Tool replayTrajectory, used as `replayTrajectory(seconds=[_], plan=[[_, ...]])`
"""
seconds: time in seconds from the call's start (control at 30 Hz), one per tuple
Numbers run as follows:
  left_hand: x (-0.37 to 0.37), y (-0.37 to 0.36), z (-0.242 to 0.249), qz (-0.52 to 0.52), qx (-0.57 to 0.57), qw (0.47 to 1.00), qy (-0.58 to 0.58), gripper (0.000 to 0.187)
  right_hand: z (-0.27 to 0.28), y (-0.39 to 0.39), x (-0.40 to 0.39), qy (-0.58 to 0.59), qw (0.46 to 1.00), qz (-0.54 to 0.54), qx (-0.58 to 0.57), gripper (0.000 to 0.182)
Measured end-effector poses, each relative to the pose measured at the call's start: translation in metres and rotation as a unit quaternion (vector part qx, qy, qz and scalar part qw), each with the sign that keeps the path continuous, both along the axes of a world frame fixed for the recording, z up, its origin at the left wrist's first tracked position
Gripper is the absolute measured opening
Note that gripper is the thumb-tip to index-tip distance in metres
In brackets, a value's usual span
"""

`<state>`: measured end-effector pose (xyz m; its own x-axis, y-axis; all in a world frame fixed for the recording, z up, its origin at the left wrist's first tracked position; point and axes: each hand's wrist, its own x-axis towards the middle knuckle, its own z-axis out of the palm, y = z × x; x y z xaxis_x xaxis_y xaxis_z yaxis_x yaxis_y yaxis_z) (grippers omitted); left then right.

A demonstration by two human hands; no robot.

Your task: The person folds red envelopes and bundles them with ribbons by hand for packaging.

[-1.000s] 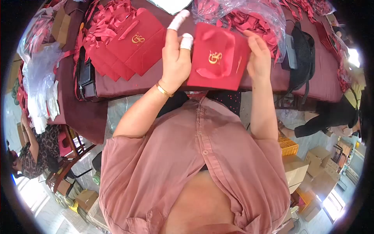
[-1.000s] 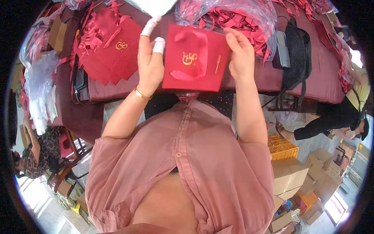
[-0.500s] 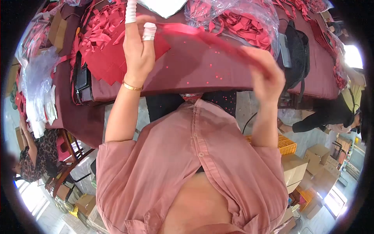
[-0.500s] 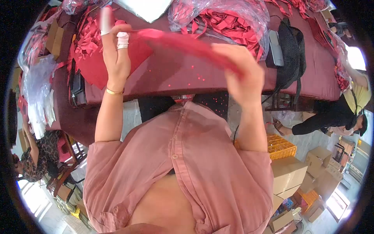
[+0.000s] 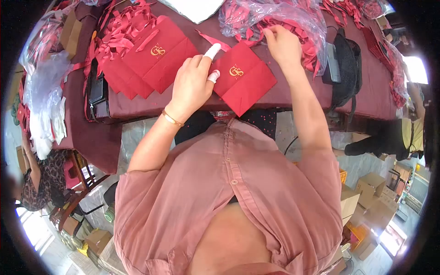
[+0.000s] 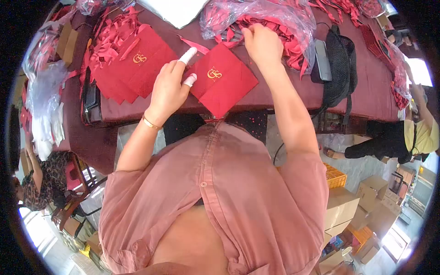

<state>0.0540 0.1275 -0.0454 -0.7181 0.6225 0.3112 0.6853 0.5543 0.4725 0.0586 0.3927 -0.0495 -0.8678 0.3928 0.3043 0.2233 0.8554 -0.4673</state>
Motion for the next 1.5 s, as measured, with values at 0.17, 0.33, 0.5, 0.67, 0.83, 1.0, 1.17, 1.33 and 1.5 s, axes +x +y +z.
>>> replayTrajectory(seconds=[0.17,0.33,0.5,0.67,0.83,1.0,1.17,1.33,1.5], plan=[[0.003,0.003,-0.002,0.055,0.081,0.995,-0.003,0.038,-0.012,0.001,-0.027,-0.085,0.990,-0.048,0.105,0.032],[0.007,-0.005,-0.003,0.049,0.044,0.998,-0.019,0.037,-0.013,0.016,-0.012,0.023,0.996,0.010,-0.085,0.024],[0.006,-0.006,-0.016,0.030,0.027,0.999,-0.029,0.035,-0.002,0.019,0.032,0.146,0.866,0.048,-0.476,0.015],[0.008,-0.003,-0.010,0.048,0.036,0.998,-0.026,0.039,0.029,0.029,0.061,0.388,0.753,0.087,-0.524,0.015],[0.004,0.000,-0.005,0.069,0.089,0.983,-0.145,0.055,0.058,-0.013,0.070,0.366,0.847,0.162,-0.349,0.012],[-0.002,-0.002,0.006,0.085,0.148,0.929,-0.328,0.063,0.031,-0.070,0.067,0.114,0.948,0.230,-0.190,0.008],[-0.005,-0.003,-0.004,0.053,0.276,0.855,-0.436,0.059,0.011,-0.089,0.061,0.057,0.963,0.261,-0.035,0.008],[-0.004,-0.004,-0.004,0.019,0.295,0.841,-0.452,0.058,0.014,-0.096,0.055,0.009,0.965,0.261,0.012,0.010],[0.001,-0.006,0.003,0.024,0.219,0.899,-0.378,0.061,0.022,-0.097,0.051,-0.019,0.972,0.232,0.017,0.011]])
